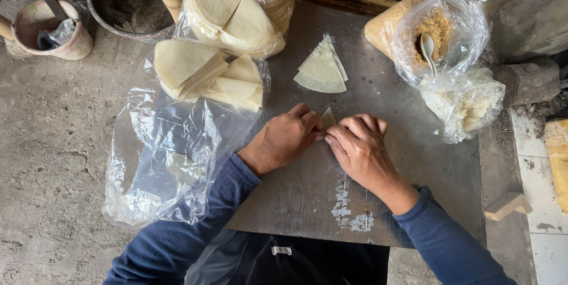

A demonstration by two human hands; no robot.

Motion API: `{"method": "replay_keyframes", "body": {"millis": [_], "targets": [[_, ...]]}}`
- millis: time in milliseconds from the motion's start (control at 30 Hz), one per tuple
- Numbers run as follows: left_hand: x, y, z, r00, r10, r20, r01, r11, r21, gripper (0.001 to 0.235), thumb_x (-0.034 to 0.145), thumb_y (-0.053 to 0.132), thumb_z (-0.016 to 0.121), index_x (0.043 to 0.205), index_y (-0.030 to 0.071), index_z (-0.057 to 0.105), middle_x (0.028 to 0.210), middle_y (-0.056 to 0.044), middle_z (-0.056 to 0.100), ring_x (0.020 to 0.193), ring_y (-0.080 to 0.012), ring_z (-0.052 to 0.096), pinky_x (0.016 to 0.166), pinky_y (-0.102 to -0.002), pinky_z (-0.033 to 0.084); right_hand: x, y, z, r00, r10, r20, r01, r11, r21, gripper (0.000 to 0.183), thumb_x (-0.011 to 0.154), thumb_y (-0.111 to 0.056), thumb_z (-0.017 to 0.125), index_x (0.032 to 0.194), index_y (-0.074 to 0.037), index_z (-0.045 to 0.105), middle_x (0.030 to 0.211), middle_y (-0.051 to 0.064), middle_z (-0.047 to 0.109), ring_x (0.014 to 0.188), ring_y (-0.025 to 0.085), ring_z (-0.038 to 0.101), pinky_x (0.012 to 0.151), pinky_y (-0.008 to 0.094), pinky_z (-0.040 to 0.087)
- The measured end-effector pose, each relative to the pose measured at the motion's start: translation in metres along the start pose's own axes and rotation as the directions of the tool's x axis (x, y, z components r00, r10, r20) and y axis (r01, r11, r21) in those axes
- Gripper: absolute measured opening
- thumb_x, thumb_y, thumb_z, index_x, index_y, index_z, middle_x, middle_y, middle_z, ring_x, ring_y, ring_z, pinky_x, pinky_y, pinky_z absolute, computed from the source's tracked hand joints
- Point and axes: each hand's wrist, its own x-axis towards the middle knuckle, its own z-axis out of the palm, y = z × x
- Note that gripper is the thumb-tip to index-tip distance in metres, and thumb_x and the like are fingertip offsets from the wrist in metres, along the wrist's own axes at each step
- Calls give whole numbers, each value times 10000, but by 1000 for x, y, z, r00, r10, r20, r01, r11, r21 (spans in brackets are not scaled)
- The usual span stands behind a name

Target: The person repeatedly scoops a granular filling onto triangular wrappers, folds them into small packets, and places them on the table. The process is repeated for multiple units using a small spoon and pre-cut wrappers.

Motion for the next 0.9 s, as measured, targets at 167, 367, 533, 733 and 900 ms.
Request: {"method": "replay_keyframes", "body": {"millis": [167,367,533,733,900], "targets": [[2,6,0,998,-57,-28,57,998,-13,172,916,215,718,1002,70,685,988,-116,658,848,-330,706,742,-418,576,2,1,-1,1000,-2,0,2,999,50,200,939,-239,729,1059,-84,693,969,-12,635,992,190,570,903,413,318],[3,9,-2,993,-91,-70,86,994,-67,148,935,203,703,1014,78,691,987,-115,653,852,-331,693,738,-419,569,3,0,2,999,33,0,-33,999,-11,96,941,-219,734,996,-142,720,949,-19,635,981,189,555,896,407,315],[4,4,-2,998,-32,-45,31,999,-18,178,925,234,709,1025,87,701,969,-113,645,838,-322,694,734,-409,576,3,3,3,999,33,-4,-33,999,-4,85,966,-203,717,1025,-142,714,995,-22,650,1022,181,561,911,401,320],[5,7,7,990,-95,-106,99,995,31,113,914,159,682,1003,94,705,980,-102,651,869,-316,700,748,-406,580,6,3,1,999,31,33,-31,1000,-4,111,933,-230,727,993,-140,703,963,-25,647,1011,193,557,902,416,305],[6,6,4,989,-93,-117,95,995,17,141,925,153,677,1037,69,689,1002,-113,636,873,-321,688,741,-414,574,6,6,8,997,82,-14,-82,996,-19,79,956,-226,724,1003,-163,715,983,-9,636,987,200,537,916,406,307]]}}
